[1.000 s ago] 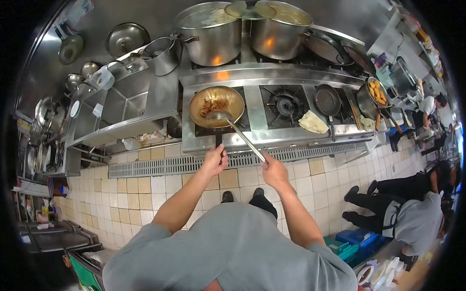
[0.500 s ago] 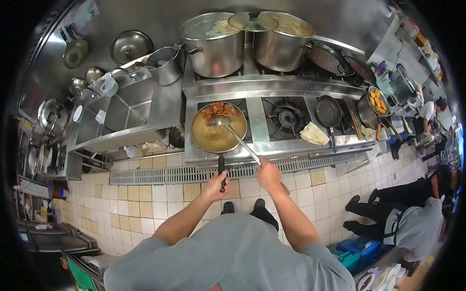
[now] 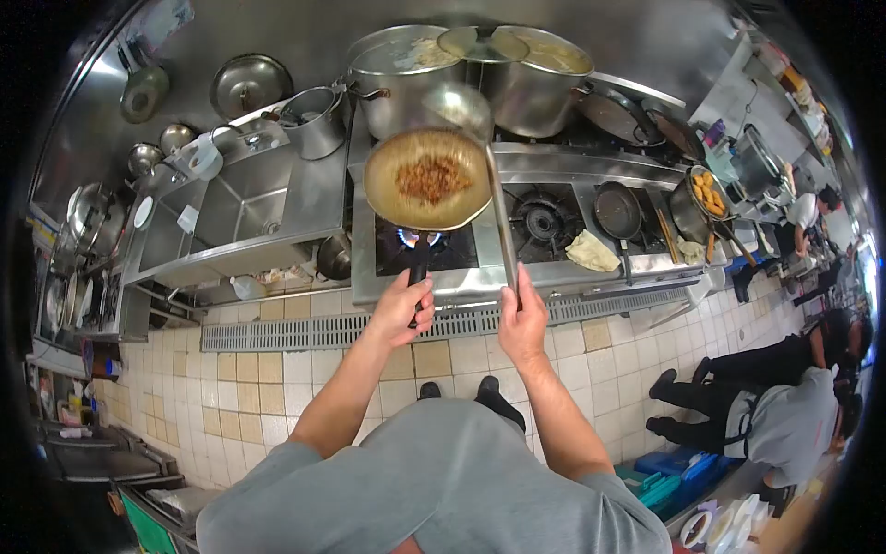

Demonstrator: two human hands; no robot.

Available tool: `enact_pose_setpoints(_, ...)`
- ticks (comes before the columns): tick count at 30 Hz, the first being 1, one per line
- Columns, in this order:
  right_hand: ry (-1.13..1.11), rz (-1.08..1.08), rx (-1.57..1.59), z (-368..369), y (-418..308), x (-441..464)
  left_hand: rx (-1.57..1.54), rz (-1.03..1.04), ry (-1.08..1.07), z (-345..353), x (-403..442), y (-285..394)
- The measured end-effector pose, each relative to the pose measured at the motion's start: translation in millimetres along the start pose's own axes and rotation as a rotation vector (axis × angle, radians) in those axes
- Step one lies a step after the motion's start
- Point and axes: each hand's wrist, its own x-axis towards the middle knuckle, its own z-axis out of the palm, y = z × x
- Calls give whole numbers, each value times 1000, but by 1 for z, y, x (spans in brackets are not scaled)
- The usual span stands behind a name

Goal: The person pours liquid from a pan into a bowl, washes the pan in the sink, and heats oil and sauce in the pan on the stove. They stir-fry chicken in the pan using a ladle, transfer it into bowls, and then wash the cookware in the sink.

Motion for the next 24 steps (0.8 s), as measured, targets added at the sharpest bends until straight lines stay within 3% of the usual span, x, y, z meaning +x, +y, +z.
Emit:
enact_pose_setpoints(3,127,-161,-26,-10,-22,19,181,190,-85,18,-19,3)
enact_pose_setpoints(6,132,-89,-120,-17,-30,16,217,286,-212,25,-33,-4)
enact_pose_setpoints(8,183,-185,-234,-17,-12,-3,215,261,-231,31,-45,-10)
enact_pose_setpoints(10,-224,586,338,-27,-40,-33,335,151,-132,28,-53,-23)
enact_pose_setpoints(11,-295,855,652,-36,-58,-43,357,78,-97,20,-56,-33)
enact_pose_setpoints(12,-295,887,648,-49,-61,-59,350,49,-87,12,-62,-45)
enact_pose_setpoints(14,-509,1299,1049,-81,-50,-93,374,-182,-40,-5,-72,-69)
enact_pose_setpoints(18,-543,1651,1291,-128,-5,-163,427,-419,-5,-43,-99,-141)
enact_pose_setpoints(21,-522,1597,1077,-157,5,-207,540,-488,-34,-48,-113,-181)
enact_pose_setpoints(24,-445,1543,1080,-195,16,-248,598,-543,-117,-34,-109,-211)
